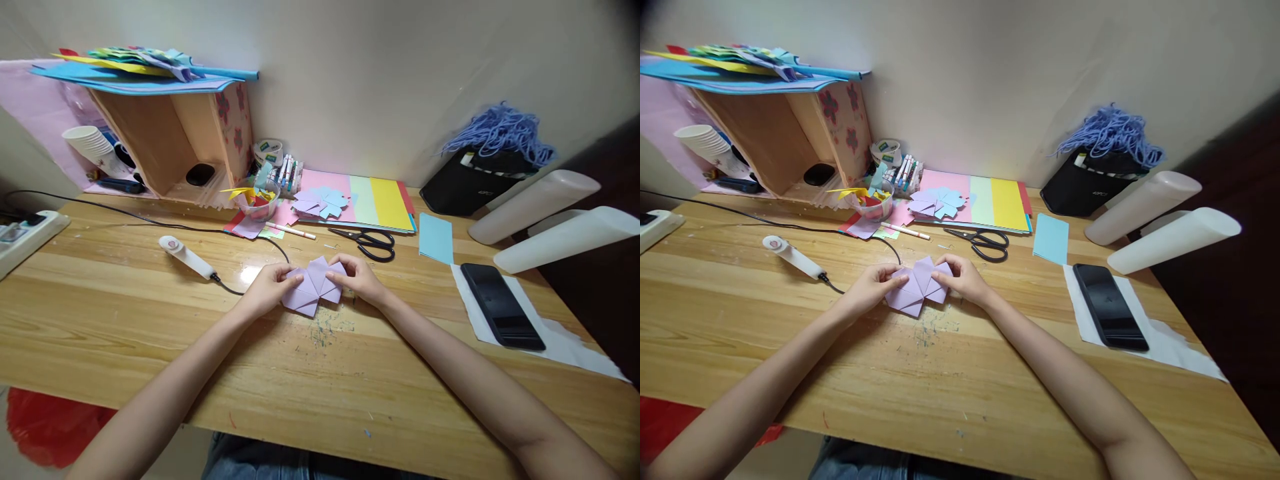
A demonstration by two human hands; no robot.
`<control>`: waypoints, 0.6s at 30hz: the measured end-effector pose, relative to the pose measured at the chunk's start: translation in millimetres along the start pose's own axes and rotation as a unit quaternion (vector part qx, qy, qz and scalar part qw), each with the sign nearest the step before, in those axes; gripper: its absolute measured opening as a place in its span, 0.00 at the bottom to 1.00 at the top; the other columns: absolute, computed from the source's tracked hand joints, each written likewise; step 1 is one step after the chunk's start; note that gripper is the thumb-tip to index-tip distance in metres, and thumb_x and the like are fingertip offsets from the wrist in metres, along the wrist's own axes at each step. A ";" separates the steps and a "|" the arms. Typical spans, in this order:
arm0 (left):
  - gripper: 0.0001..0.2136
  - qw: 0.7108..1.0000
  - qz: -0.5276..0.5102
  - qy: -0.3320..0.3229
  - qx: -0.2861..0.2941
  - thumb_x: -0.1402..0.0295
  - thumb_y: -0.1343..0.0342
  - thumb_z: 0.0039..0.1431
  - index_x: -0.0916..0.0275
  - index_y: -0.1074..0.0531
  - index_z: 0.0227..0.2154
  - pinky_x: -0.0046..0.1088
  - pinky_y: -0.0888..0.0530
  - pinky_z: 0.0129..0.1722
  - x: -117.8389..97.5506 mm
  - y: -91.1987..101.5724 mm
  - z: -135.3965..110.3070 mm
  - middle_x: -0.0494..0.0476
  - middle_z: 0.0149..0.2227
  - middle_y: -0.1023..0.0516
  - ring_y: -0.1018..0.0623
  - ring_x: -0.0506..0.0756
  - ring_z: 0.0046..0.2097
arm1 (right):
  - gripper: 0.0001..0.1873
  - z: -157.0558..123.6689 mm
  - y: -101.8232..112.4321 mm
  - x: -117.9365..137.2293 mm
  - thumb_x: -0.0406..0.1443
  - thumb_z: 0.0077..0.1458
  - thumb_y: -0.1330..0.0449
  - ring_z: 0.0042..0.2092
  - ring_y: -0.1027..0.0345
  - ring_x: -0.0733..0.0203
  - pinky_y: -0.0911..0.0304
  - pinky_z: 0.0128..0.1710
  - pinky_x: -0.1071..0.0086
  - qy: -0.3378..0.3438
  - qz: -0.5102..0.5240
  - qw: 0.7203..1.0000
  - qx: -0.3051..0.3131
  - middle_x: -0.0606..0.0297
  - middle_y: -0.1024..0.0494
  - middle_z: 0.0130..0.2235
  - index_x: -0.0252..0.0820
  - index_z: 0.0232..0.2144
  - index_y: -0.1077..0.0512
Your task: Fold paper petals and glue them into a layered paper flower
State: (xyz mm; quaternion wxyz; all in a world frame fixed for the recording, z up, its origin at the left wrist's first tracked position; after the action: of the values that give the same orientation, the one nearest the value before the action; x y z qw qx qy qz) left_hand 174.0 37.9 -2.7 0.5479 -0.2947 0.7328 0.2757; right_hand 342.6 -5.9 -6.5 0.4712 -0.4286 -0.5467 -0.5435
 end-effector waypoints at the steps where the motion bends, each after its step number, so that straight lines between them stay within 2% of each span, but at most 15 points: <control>1: 0.17 1.000 0.000 0.001 0.000 0.58 0.44 0.45 0.67 0.26 0.33 0.25 0.35 0.28 0.5 0.0 0.0 0.58 0.32 0.24 0.28 0.55 0.32 | 0.12 -0.1 -0.1 -0.4 0.43 0.44 0.40 0.29 0.38 0.64 0.43 0.27 0.72 -0.001 -0.001 1.000 0.001 0.67 0.31 0.27 0.40 0.27 0.33; 6: 0.16 1.000 0.012 -0.008 0.006 0.59 0.44 0.46 0.66 0.26 0.34 0.25 0.34 0.29 1.5 -0.2 0.2 0.57 0.32 0.24 0.27 0.54 0.32 | 0.12 -0.7 -0.9 -2.2 0.43 0.44 0.39 0.28 0.38 0.65 0.43 0.26 0.73 -0.001 -0.002 1.000 0.006 0.67 0.31 0.27 0.40 0.27 0.33; 12: 0.18 0.997 0.076 -0.011 -0.020 0.58 0.42 0.43 0.68 0.26 0.34 0.25 0.34 0.27 5.1 2.2 1.0 0.57 0.29 0.24 0.27 0.55 0.30 | 0.11 -1.4 -4.6 -2.8 0.41 0.44 0.39 0.27 0.38 0.66 0.44 0.25 0.73 -0.011 0.012 1.000 0.019 0.68 0.31 0.26 0.40 0.27 0.32; 18: 0.18 0.997 0.071 -0.006 -0.027 0.58 0.41 0.43 0.68 0.26 0.34 0.26 0.34 0.26 8.6 2.3 1.7 0.57 0.29 0.24 0.27 0.54 0.28 | 0.11 -0.7 -5.5 -3.1 0.42 0.43 0.38 0.27 0.38 0.65 0.43 0.26 0.73 -0.017 0.018 1.000 0.016 0.68 0.31 0.26 0.40 0.27 0.33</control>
State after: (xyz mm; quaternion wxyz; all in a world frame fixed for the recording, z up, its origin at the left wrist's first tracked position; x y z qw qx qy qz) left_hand 171.4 39.6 -11.3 0.5234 -0.2548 0.7405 0.3358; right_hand 337.8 -6.7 -10.6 0.4785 -0.4398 -0.5556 -0.5186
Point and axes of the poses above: each hand's wrist, its own z-axis towards the middle knuckle, its own y-axis out of the back of the hand, x = y × z, the point moved 5 cm from there along z, towards the middle knuckle
